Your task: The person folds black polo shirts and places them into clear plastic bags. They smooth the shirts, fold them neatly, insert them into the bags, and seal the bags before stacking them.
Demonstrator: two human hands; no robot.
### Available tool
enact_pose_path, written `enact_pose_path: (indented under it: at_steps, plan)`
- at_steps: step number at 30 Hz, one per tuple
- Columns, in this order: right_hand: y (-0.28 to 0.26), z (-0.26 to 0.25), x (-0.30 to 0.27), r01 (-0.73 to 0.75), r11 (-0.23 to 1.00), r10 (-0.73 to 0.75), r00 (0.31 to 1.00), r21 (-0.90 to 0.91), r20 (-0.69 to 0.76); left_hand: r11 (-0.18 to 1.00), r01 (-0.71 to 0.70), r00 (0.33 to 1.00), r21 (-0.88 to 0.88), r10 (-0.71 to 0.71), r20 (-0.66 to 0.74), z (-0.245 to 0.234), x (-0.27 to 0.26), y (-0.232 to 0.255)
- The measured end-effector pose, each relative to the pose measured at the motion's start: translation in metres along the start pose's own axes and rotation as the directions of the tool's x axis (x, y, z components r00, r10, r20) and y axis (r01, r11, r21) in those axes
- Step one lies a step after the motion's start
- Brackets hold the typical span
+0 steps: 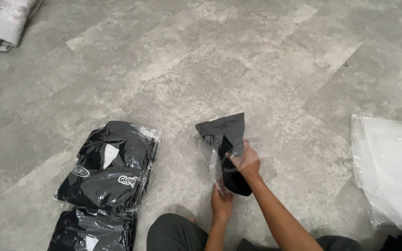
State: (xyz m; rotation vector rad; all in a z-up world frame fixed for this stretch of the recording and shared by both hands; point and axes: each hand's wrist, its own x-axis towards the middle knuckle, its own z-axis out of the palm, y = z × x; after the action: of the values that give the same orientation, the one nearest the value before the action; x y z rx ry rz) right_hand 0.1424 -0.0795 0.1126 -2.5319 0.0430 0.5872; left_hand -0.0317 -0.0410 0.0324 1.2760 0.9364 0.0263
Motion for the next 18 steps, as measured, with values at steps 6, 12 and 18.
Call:
enact_pose_path:
  at_steps: [6,12,18]
  plan:
    - [0.006,0.019,0.036,0.128,0.978,-0.140,0.988,-0.167,-0.062,0.995,-0.100,0.995,-0.016,0.100,-0.021,0.006,0.025,-0.038]
    - [-0.004,0.010,0.018,0.221,0.939,-0.258,0.959,-0.265,-0.114,0.996,-0.066,0.997,-0.059,0.063,-0.050,0.008,0.023,-0.035]
    - [0.043,0.048,0.024,0.543,0.790,-0.580,0.813,-0.284,-0.058,0.996,0.006,0.996,0.090,0.002,-0.094,0.009,0.016,-0.025]
